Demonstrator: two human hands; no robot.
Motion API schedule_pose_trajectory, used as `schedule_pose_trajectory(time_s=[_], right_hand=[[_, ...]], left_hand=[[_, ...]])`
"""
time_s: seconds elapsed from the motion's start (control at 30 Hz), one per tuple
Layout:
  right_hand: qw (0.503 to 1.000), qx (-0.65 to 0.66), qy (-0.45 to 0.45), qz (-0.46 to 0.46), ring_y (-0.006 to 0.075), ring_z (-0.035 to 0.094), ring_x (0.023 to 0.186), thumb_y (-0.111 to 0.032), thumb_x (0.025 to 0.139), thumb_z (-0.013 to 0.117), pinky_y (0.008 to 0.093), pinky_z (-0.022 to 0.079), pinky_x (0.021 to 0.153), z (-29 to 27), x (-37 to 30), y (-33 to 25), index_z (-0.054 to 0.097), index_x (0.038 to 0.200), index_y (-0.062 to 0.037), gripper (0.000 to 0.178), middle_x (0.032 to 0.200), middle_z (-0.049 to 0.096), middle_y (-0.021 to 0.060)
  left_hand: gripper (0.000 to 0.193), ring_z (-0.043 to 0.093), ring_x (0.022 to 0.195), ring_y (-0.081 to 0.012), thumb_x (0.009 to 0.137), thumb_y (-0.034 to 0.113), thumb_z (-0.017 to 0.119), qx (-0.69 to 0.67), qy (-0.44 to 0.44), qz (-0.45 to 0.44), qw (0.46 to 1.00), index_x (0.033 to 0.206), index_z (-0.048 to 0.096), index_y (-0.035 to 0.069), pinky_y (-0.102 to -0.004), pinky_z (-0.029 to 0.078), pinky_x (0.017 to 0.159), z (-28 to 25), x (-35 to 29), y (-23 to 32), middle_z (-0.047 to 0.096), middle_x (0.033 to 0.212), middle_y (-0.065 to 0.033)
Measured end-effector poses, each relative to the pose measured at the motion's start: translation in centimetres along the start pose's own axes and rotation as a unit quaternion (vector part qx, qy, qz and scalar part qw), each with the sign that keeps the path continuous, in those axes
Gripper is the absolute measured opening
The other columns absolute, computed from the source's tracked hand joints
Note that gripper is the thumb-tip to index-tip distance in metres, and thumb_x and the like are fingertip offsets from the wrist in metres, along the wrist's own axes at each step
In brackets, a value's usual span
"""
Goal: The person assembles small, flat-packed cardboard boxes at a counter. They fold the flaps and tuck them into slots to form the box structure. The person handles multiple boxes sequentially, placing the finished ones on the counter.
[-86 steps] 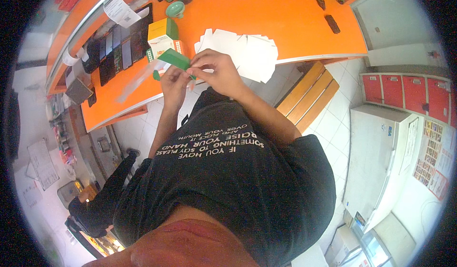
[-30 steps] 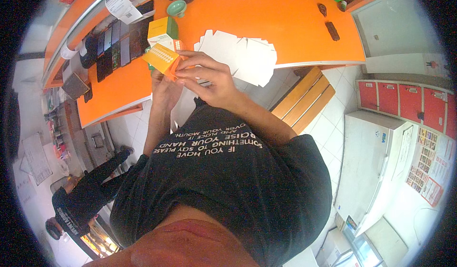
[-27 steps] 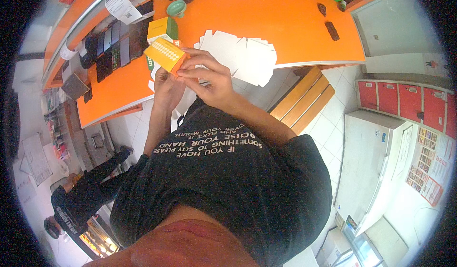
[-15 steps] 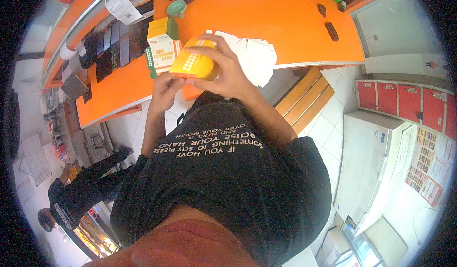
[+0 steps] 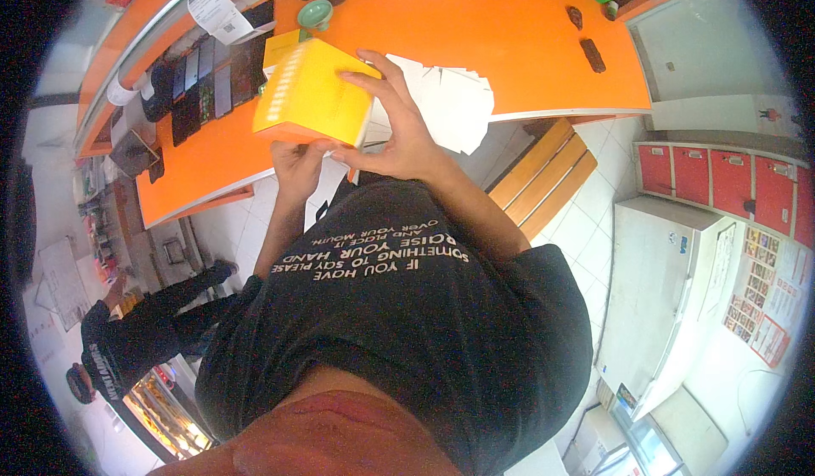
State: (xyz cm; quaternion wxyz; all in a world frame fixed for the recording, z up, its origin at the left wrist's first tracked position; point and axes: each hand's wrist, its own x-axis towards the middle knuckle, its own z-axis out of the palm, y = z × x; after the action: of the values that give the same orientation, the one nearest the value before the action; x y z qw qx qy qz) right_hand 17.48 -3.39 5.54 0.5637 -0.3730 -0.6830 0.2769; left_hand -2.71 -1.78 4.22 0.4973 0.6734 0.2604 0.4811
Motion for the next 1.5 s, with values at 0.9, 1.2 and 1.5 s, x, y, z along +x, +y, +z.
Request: schedule_pose_trajectory(time_s=[0.9, 1.2, 1.5], right_hand=[[0.978, -0.144, 0.049, -0.141, 0.0312, 0.063, 0.118, -0.005, 0.076, 0.081, 0.0395, 0.055, 0.098, 1.0, 0.2, -1.7, 0.069, 0.098, 0.0009, 0.026, 0.119, 0.066, 0.0162], [0.993, 0.019, 0.105, -0.048, 0.0333, 0.064, 0.116, 0.003, 0.081, 0.074, 0.0394, 0.054, 0.098, 1.1, 0.1, -1.8, 0.074, 0.093, 0.0042, 0.012, 0.117, 0.066, 0.0183], [0.996, 0.046, 0.054, 0.060, 0.0265, 0.060, 0.117, -0.004, 0.085, 0.071, 0.0368, 0.049, 0.096, 1.8, 0.4, 0.3, 0.077, 0.100, -0.0047, 0.016, 0.122, 0.064, 0.0118]], left_hand=[[0.032, 0.063, 0.107, -0.0180, 0.092, 0.002, 0.068, -0.103, 0.093, -0.112, 0.984, 0.122, 0.061, -0.004, -0.0321, 0.049, 0.094, 0.9, 0.7, 1.8, 0.068, 0.114, -0.0106], [0.031, 0.064, 0.108, -0.0197, 0.083, -0.004, 0.072, -0.008, 0.048, 0.002, 0.999, 0.113, 0.068, -0.004, -0.0325, 0.047, 0.098, -0.5, 1.8, -1.1, 0.069, 0.113, -0.0138], [0.022, 0.068, 0.090, -0.0144, 0.088, 0.004, 0.072, -0.158, 0.104, -0.057, 0.980, 0.109, 0.067, -0.003, -0.0265, 0.053, 0.083, 0.2, 2.7, -4.1, 0.071, 0.098, -0.0079]])
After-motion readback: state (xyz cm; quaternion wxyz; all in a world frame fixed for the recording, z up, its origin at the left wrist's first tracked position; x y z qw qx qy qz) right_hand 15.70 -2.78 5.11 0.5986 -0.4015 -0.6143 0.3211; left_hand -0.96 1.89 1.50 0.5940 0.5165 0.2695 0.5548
